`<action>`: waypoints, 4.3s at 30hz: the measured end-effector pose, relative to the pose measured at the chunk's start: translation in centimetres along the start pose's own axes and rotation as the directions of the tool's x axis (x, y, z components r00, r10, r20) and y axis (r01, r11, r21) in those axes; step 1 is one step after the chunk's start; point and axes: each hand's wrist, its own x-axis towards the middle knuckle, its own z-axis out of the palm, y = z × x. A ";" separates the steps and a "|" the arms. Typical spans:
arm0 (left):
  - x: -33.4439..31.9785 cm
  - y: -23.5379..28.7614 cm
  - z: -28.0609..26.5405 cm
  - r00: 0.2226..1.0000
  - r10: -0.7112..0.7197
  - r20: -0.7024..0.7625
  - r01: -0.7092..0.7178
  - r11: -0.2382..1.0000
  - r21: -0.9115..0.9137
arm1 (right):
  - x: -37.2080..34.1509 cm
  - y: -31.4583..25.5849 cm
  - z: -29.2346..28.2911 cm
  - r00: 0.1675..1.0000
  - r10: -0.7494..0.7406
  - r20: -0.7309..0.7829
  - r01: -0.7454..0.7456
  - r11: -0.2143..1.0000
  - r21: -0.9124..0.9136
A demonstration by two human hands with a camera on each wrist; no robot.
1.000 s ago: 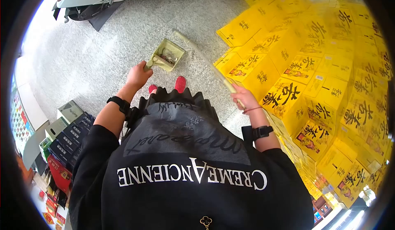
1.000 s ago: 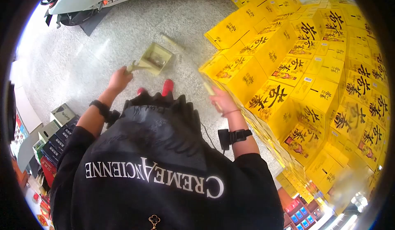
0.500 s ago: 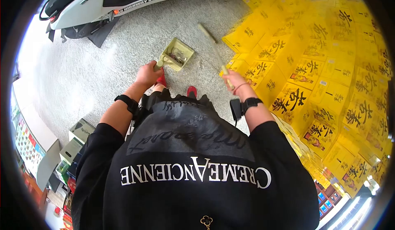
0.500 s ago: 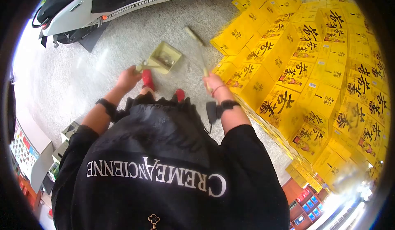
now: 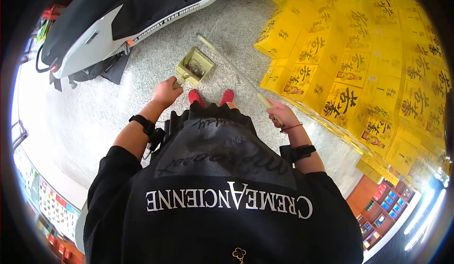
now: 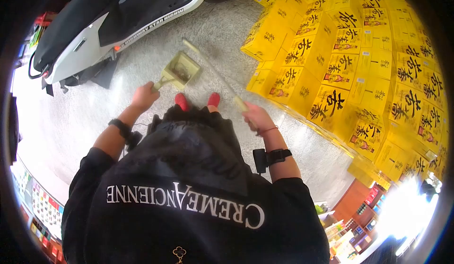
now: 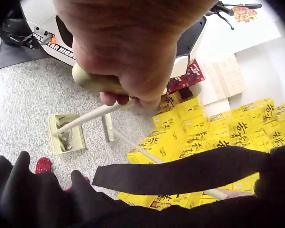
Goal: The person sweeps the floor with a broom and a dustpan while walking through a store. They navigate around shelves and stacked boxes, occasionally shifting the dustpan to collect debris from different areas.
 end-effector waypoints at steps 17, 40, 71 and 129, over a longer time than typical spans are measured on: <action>8.0 2.8 -3.2 0.995 -0.078 -0.066 0.078 0.997 -0.001 | 23.0 -10.5 -6.1 0.953 -0.237 -0.188 0.175 0.939 -0.297; 13.3 8.9 -5.2 0.970 -0.233 -0.069 0.234 0.972 0.004 | 26.1 -25.6 -20.3 0.940 -0.270 -0.210 0.213 0.942 -0.261; 10.9 -9.1 -18.0 0.999 -0.046 -0.005 0.046 0.998 0.030 | 17.4 -18.0 9.7 0.953 -0.264 -0.152 0.213 0.934 -0.288; 3.2 -19.2 -16.4 0.896 0.218 0.386 -0.320 0.921 0.223 | -7.4 21.0 38.0 0.895 0.240 -0.377 0.033 0.805 0.592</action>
